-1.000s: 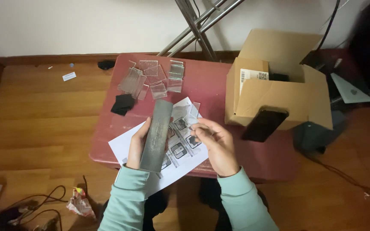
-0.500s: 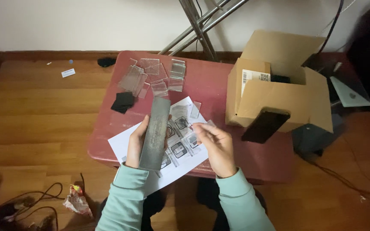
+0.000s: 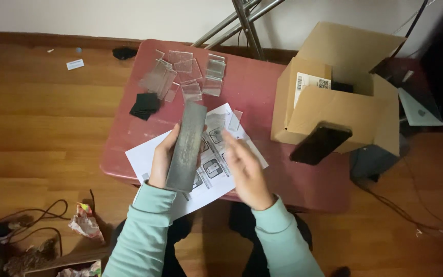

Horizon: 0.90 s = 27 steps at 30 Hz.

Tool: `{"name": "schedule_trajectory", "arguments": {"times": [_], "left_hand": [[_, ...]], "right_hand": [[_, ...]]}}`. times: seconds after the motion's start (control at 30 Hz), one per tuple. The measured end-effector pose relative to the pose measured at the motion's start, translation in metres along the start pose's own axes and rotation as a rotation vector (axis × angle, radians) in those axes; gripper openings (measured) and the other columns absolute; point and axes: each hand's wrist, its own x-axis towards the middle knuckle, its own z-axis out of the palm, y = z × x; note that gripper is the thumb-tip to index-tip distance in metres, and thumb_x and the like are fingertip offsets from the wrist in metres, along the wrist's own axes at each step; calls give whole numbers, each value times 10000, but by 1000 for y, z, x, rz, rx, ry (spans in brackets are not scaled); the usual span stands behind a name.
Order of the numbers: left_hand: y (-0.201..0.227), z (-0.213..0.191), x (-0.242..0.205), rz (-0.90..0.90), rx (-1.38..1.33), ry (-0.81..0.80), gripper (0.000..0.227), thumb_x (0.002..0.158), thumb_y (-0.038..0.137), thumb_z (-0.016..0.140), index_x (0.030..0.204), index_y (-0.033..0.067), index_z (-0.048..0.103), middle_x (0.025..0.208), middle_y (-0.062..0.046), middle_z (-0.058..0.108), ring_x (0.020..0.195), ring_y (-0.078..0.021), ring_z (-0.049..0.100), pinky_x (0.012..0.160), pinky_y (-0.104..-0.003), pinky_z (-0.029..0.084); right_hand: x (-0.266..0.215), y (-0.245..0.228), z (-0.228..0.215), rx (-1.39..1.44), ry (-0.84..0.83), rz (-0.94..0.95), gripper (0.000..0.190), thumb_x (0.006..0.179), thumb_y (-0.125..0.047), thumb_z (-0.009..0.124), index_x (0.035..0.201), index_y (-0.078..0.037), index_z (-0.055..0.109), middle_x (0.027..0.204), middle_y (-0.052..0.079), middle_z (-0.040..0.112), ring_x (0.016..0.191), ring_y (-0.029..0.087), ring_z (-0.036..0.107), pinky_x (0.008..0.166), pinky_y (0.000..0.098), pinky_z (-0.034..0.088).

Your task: Assemble small components by aligning transparent plates with a grey block according to a printed diagram.

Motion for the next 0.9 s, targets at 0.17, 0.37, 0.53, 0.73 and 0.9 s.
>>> {"name": "schedule_trajectory", "arguments": {"times": [0.17,0.37,0.53,0.73,0.9], "left_hand": [[-3,-12,8,-37,-10,-25,624,1097,533,596,1255,-38,795,808,-159,754,578,-210,687,499,-297,531],[-1,-11,2,-79,-37,-72,648,1122,554,542,1361,6,791,808,-79,766,599,-146,652,527,-247,464],[5,2,-9,-83,47,-18,694,1084,589,541,1363,9,801,782,-82,712,582,-160,611,501,-272,450],[1,-7,-2,-54,41,-42,692,1112,573,524,1357,-9,807,758,-79,741,556,-135,616,496,-246,434],[12,19,-23,-72,91,66,699,1054,619,550,1348,50,829,706,-44,658,517,-129,509,466,-262,347]], "right_hand": [[-10,2,16,-185,-137,-315,408,1097,-231,740,1466,-58,749,1090,107,750,893,205,680,770,349,564],[-8,-11,19,-219,-167,-349,352,1100,-167,743,1424,-30,750,1019,97,686,870,233,646,816,355,539],[-10,-23,12,-140,-223,-247,407,1102,-328,711,1343,-15,808,837,60,615,724,181,514,621,345,418],[-8,-18,11,-114,-180,-186,387,1063,-293,779,1341,-26,811,893,70,688,739,160,548,646,326,440],[-12,-22,9,-20,-323,-251,295,1049,-208,828,1309,-67,825,822,16,630,716,165,515,658,330,433]]}}
